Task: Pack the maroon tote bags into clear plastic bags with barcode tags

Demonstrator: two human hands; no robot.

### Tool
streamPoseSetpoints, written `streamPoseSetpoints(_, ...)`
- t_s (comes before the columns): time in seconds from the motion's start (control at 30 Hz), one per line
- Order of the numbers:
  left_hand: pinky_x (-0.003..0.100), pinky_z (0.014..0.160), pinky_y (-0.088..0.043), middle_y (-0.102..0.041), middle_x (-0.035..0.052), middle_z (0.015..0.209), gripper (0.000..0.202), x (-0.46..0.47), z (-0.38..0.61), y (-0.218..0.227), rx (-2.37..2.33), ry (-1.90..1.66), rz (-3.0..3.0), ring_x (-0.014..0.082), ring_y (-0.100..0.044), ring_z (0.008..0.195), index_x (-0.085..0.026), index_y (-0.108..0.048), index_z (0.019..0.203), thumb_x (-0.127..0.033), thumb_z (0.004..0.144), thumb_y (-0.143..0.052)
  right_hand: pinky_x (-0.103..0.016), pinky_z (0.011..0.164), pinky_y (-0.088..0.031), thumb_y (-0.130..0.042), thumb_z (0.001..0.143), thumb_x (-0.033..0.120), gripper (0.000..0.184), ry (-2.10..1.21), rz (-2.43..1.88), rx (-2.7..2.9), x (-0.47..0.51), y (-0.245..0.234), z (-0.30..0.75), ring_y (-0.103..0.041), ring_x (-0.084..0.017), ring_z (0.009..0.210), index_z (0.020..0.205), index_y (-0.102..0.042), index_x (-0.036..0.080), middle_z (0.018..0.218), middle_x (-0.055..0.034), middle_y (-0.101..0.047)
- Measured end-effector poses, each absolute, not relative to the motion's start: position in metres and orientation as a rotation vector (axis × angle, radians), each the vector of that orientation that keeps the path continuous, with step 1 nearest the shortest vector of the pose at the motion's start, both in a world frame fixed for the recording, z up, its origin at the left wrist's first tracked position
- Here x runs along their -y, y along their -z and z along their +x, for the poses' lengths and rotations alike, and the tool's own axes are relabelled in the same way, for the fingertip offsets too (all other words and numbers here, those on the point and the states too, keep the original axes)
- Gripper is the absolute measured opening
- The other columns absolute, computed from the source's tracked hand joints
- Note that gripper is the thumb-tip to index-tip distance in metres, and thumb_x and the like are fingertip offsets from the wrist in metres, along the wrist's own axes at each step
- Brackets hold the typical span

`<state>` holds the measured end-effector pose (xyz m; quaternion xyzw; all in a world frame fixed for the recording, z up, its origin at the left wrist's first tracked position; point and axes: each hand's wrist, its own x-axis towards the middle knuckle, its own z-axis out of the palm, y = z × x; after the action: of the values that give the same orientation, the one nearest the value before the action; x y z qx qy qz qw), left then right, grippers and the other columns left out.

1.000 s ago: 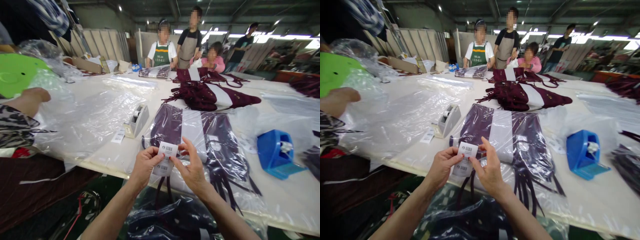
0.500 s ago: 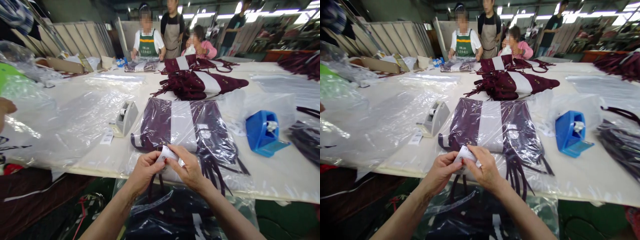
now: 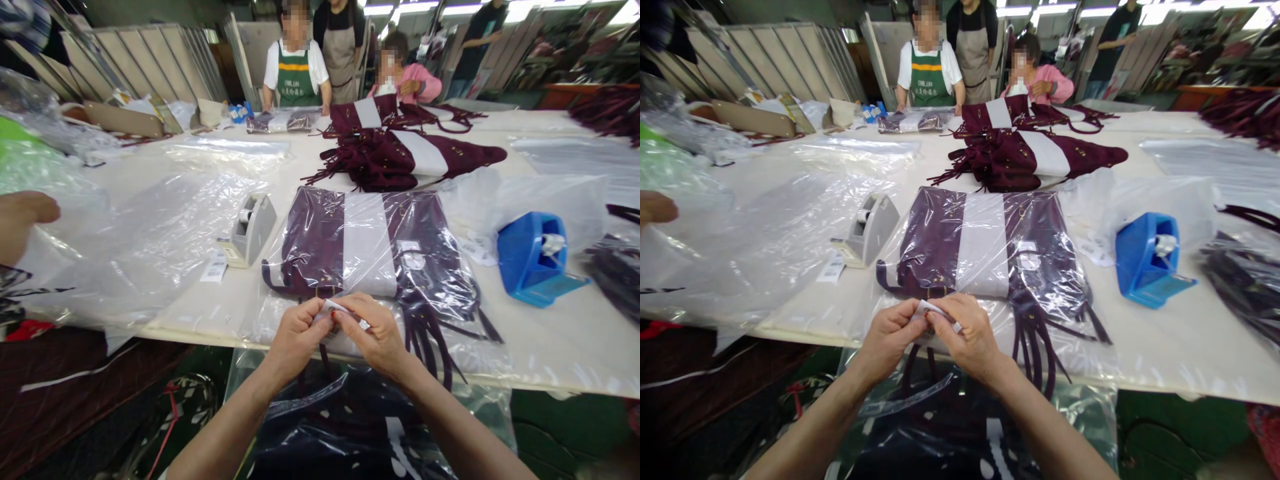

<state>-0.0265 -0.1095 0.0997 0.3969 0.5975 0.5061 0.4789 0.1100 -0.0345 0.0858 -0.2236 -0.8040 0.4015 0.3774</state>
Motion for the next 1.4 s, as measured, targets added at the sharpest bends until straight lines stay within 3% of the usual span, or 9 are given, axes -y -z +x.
streamPoseSetpoints(0.27, 0.021, 0.056, -0.033, -0.049, -0.0034, 0.062, 0.019, 0.111, -0.027, -0.099, -1.660, -1.184, 1.148, 0.0104, -0.043, 0.060, -0.016, -0.055, 0.068, -0.031, 0.080, -0.050, -0.029, 0.072, -0.046, -0.052, 0.087, 0.027, 0.019, -1.211, -0.661, 1.948, 0.040, -0.084, 0.104, -0.060, -0.016, 0.079, 0.088, -0.069, 0.021, 0.084, -0.0042, -0.067)
streamPoseSetpoints(0.67, 0.021, 0.056, -0.033, -0.048, -0.0043, 0.061, 0.021, 0.114, -0.031, -0.089, -1.725, -1.144, 1.208, 0.0104, -0.042, 0.059, -0.018, -0.050, 0.067, -0.032, 0.082, -0.047, -0.026, 0.067, -0.044, -0.051, 0.086, 0.034, 0.025, -1.472, -0.769, 1.770, 0.044, -0.079, 0.096, -0.054, -0.014, 0.073, 0.079, -0.069, 0.019, 0.076, -0.0033, -0.062)
streamPoseSetpoints(0.9, 0.022, 0.058, -0.034, -0.049, -0.0036, 0.064, 0.019, 0.120, -0.037, -0.087, -1.702, -1.132, 1.243, 0.0108, -0.044, 0.062, -0.017, -0.053, 0.068, -0.030, 0.082, -0.048, -0.025, 0.069, -0.040, -0.054, 0.084, 0.038, 0.027, -1.681, -0.825, 1.661, 0.046, -0.076, 0.091, -0.052, -0.013, 0.074, 0.075, -0.069, 0.017, 0.075, -0.0018, -0.060)
streamPoseSetpoints(1.03, 0.022, 0.059, -0.036, -0.053, -0.0022, 0.066, 0.017, 0.130, -0.043, -0.088, -1.648, -1.128, 1.174, 0.0116, -0.047, 0.063, -0.017, -0.061, 0.076, -0.031, 0.081, -0.051, -0.024, 0.061, -0.040, -0.056, 0.082, 0.043, 0.031, -1.804, -0.924, 1.428, 0.046, -0.076, 0.080, -0.050, -0.012, 0.065, 0.073, -0.067, 0.015, 0.068, -0.0007, -0.059)
streamPoseSetpoints(1.1, 0.022, 0.058, -0.037, -0.056, -0.0015, 0.066, 0.018, 0.140, -0.051, -0.089, -1.575, -1.141, 1.076, 0.0115, -0.049, 0.062, -0.017, -0.063, 0.080, -0.032, 0.081, -0.054, -0.025, 0.063, -0.042, -0.055, 0.082, 0.046, 0.033, -1.697, -0.982, 1.244, 0.043, -0.076, 0.077, -0.052, -0.013, 0.067, 0.081, -0.066, 0.016, 0.072, -0.0015, -0.062)
streamPoseSetpoints(1.27, 0.022, 0.060, -0.044, -0.064, 0.0009, 0.071, 0.022, 0.167, -0.109, -0.085, -1.577, -1.502, 0.672, 0.0115, -0.055, 0.062, -0.015, -0.065, 0.083, -0.034, 0.073, -0.066, -0.034, 0.088, -0.042, -0.053, 0.083, 0.046, 0.034, -1.140, -1.028, 1.305, 0.029, -0.067, 0.088, -0.058, -0.020, 0.095, 0.096, -0.066, 0.017, 0.098, -0.0073, -0.066)
streamPoseSetpoints(1.4, 0.022, 0.066, -0.047, -0.067, 0.0002, 0.079, 0.038, 0.173, -0.183, -0.069, -1.789, -1.873, 0.515, 0.0113, -0.059, 0.068, -0.017, -0.065, 0.099, -0.029, 0.063, -0.073, -0.036, 0.084, -0.045, -0.050, 0.084, 0.048, 0.037, -1.071, -0.996, 1.616, 0.028, -0.057, 0.100, -0.061, -0.024, 0.093, 0.094, -0.068, 0.017, 0.097, -0.0098, -0.068)
